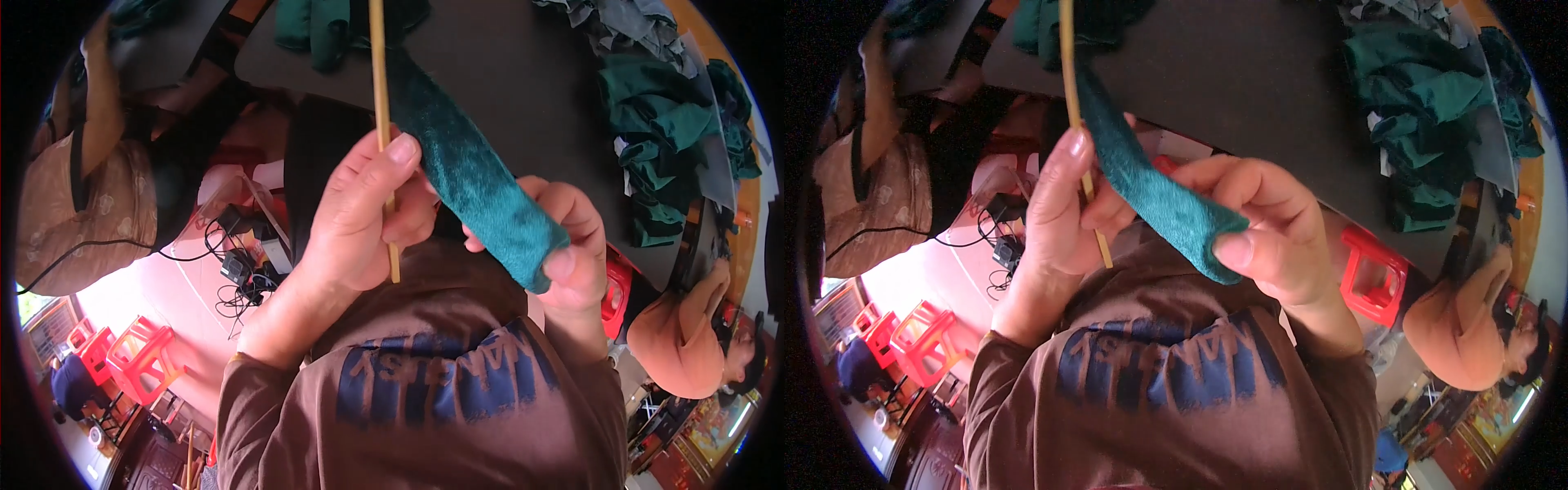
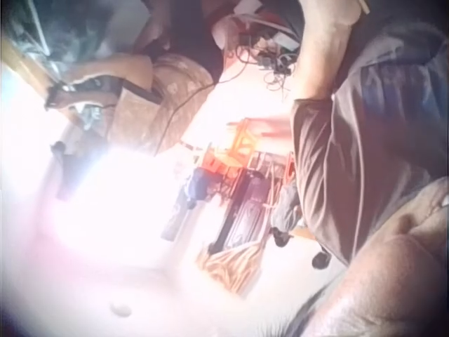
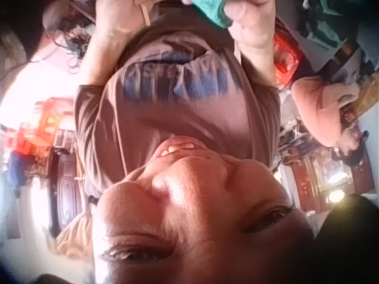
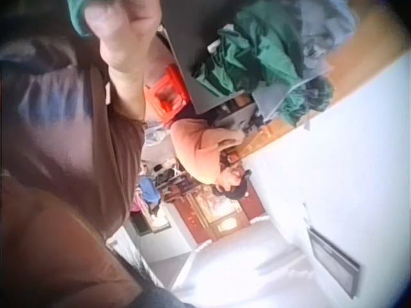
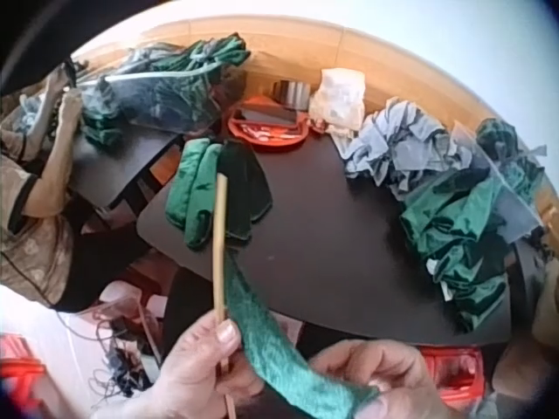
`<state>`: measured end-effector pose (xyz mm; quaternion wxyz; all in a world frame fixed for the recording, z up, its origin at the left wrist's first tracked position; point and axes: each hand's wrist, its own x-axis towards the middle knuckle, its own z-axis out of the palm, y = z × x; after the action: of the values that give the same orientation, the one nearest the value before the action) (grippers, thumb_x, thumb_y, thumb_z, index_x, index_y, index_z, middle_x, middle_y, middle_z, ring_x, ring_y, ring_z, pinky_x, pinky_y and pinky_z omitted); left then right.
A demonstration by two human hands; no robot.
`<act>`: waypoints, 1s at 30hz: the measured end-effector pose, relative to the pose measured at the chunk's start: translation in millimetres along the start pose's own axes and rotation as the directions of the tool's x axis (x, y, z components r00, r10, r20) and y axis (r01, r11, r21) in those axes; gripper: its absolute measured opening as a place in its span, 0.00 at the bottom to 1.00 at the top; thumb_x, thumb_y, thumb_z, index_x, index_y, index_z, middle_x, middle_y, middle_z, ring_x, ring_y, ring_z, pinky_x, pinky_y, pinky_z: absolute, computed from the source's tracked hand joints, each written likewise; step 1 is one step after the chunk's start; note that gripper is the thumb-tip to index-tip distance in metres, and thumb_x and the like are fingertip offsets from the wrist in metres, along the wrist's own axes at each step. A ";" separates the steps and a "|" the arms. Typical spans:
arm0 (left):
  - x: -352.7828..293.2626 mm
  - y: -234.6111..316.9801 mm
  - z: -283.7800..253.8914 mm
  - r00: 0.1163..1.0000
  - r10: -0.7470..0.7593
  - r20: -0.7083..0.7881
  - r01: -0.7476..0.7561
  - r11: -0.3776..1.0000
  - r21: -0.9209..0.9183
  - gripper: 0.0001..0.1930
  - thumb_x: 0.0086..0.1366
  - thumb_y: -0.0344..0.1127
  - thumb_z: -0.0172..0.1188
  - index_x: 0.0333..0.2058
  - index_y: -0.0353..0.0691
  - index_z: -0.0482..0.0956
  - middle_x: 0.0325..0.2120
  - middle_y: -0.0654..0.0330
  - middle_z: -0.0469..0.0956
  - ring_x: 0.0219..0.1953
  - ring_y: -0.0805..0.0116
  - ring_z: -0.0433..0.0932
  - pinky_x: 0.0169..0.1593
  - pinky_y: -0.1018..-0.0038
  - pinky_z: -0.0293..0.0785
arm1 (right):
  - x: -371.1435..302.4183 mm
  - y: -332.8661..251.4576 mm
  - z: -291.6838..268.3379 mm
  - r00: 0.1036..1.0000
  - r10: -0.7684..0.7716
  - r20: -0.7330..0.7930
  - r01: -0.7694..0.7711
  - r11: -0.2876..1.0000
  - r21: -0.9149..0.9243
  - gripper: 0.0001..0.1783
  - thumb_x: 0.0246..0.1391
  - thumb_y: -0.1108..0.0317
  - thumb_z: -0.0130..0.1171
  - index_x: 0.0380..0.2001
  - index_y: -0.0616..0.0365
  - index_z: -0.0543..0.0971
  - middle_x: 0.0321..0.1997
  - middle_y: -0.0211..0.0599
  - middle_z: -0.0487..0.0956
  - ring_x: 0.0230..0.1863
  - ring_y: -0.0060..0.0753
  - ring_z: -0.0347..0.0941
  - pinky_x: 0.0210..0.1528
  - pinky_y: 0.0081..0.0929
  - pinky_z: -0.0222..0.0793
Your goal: Turning green fabric pieces inside out using a wooden stick.
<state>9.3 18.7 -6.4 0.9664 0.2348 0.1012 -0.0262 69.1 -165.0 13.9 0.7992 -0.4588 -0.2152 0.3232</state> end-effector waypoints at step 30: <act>-25.2 -13.0 23.1 0.985 0.173 0.017 -0.160 0.866 0.474 0.07 0.61 0.33 0.55 0.36 0.37 0.71 0.22 0.65 0.71 0.21 0.84 0.62 0.25 0.86 0.57 | 3.9 -9.6 10.8 0.937 0.300 -0.179 -0.275 0.949 0.151 0.09 0.56 0.68 0.55 0.38 0.61 0.73 0.31 0.25 0.76 0.30 0.09 0.69 0.31 0.08 0.66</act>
<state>-12.4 -3.3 13.1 0.8769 0.4719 0.0837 0.0366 67.9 -159.3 27.6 0.7877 -0.4649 -0.0441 0.4018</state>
